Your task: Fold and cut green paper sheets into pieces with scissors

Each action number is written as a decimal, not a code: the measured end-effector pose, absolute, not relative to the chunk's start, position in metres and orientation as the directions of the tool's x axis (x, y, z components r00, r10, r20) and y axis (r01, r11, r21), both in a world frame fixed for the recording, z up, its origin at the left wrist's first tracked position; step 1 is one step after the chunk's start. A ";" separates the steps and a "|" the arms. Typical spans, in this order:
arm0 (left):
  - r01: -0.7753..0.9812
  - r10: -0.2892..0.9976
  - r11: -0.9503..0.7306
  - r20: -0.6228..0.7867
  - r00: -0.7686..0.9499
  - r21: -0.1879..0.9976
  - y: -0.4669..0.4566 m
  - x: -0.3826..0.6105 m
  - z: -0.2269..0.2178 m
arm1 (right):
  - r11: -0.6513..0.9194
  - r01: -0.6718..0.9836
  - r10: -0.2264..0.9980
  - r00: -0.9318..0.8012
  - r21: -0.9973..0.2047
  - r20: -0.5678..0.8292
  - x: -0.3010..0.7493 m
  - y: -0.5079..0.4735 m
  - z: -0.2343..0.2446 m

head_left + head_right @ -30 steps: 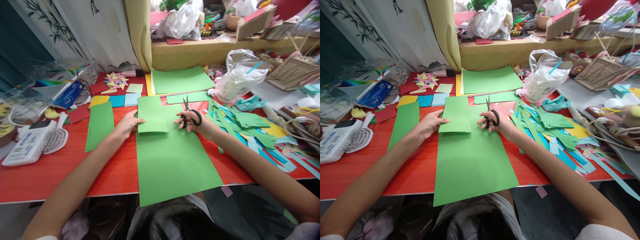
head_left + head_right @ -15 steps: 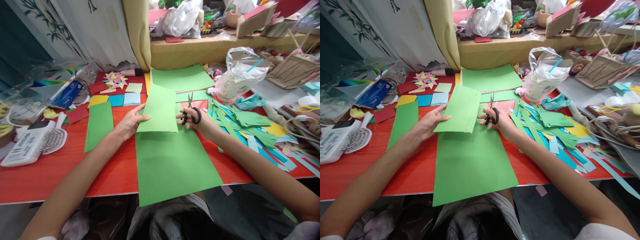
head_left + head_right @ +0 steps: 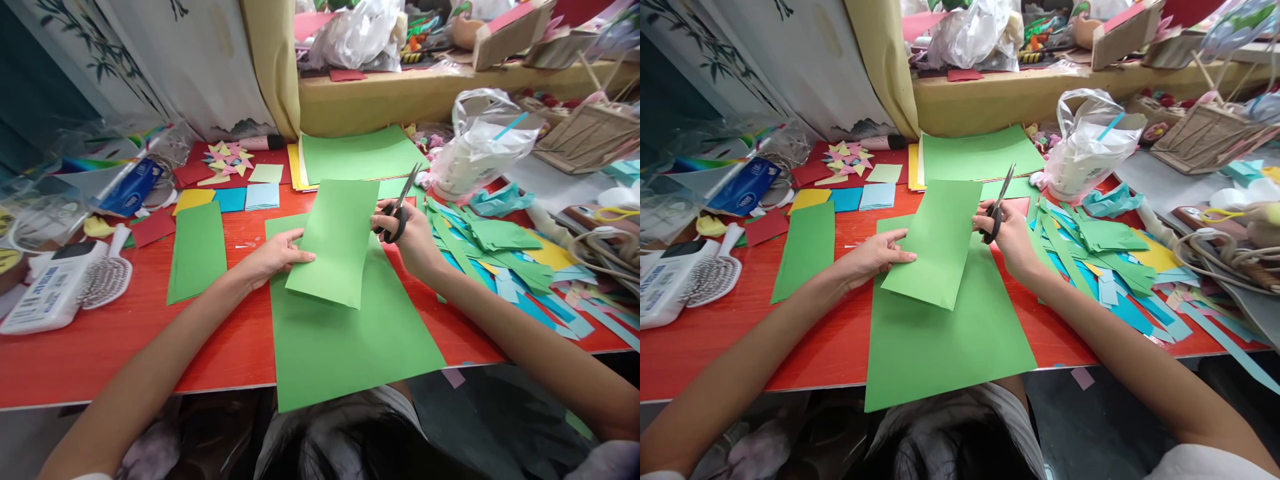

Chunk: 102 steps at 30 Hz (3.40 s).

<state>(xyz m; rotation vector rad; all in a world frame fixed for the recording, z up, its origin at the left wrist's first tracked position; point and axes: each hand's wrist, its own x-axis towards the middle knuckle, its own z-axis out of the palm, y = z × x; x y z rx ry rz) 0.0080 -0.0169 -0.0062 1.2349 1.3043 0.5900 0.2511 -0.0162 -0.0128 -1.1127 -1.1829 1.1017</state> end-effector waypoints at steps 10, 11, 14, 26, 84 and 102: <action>0.333 0.895 0.218 -0.324 0.307 0.917 -0.020 0.009 -0.007 | 0.201 -0.017 0.971 0.133 -0.979 0.197 0.252 -0.014 -0.016; 0.330 0.894 0.207 -0.315 0.319 0.921 -0.020 0.009 -0.008 | 0.201 -0.016 0.970 0.139 -0.979 0.197 0.252 -0.014 -0.016; 0.328 0.893 0.180 -0.294 0.341 0.928 -0.022 0.010 -0.008 | 0.199 -0.016 0.970 0.149 -0.980 0.194 0.253 -0.013 -0.017; 0.205 0.879 -0.044 -0.060 0.473 0.978 -0.028 0.017 -0.002 | 0.181 -0.054 0.970 0.172 -0.982 0.169 0.253 -0.013 -0.015; 0.268 0.840 -0.163 -0.009 0.543 0.950 -0.035 0.016 0.002 | 0.274 0.055 0.957 0.086 -0.960 0.278 0.260 -0.012 0.003; 0.395 0.865 -0.499 0.469 0.178 0.771 -0.014 -0.007 0.017 | -0.093 0.121 0.875 -0.463 -0.988 -0.139 0.246 -0.032 0.019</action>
